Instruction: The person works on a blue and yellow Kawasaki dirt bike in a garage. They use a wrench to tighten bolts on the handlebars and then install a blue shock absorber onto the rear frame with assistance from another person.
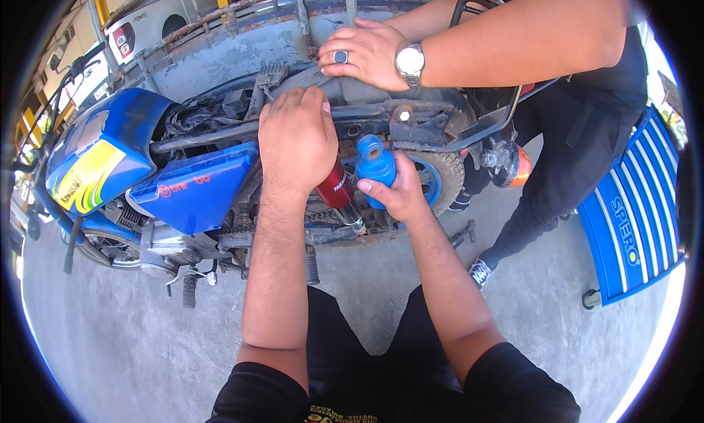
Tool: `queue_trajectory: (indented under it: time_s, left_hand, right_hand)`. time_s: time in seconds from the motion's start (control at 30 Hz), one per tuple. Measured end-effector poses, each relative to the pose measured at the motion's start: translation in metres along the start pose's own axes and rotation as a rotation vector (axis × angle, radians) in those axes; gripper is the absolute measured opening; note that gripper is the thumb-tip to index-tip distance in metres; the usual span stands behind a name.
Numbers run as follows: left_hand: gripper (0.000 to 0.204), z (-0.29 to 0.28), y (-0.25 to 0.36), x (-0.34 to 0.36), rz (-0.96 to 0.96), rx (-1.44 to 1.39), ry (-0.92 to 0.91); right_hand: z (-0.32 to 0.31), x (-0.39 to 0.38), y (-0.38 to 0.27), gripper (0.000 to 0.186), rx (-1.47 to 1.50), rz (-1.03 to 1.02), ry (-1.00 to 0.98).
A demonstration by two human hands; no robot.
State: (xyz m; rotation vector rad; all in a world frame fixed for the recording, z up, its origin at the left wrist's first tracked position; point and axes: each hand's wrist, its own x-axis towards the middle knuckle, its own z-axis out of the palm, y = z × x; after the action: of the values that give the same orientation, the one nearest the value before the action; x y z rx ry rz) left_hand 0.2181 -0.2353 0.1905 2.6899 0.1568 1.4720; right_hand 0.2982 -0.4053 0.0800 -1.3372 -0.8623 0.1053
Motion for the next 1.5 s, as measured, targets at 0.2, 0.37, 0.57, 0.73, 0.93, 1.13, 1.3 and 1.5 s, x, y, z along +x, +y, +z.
queue_trajectory:
  time_s: [0.2, 0.37, 0.57, 0.73, 0.93, 1.13, 1.3, 1.5]
  left_hand:
    - [0.011, -0.001, -0.002, 0.001, 0.009, -0.054, -0.003]
    - [0.015, 0.001, -0.002, 0.006, 0.028, -0.049, -0.03]
    - [0.017, 0.008, -0.007, 0.005, 0.079, -0.066, -0.026]
    - [0.021, 0.013, -0.006, 0.002, 0.004, -0.049, -0.02]
    - [0.027, 0.014, 0.001, 0.002, -0.097, -0.044, -0.054]
    - [0.03, 0.017, 0.0, 0.001, -0.173, 0.003, -0.072]
    - [0.031, 0.021, -0.004, 0.001, -0.193, -0.012, -0.06]
    - [0.03, 0.024, -0.007, 0.005, -0.192, -0.035, -0.055]
  right_hand:
    - [0.019, 0.006, -0.011, 0.066, -0.329, 0.015, 0.061]
    - [0.02, -0.013, -0.008, 0.078, -0.539, -0.186, 0.145]
    - [-0.049, -0.09, 0.037, 0.044, -0.389, -0.155, 0.381]
    - [-0.098, -0.137, 0.093, 0.023, -0.159, 0.496, 0.59]
    - [-0.064, -0.175, 0.158, 0.039, -0.525, 0.652, 0.345]
    - [-0.078, -0.186, 0.197, 0.028, -0.296, 0.69, 0.249]
    - [-0.083, -0.183, 0.21, 0.04, -0.076, 0.757, 0.17]
    - [-0.079, -0.189, 0.212, 0.047, -0.172, 0.847, 0.008]
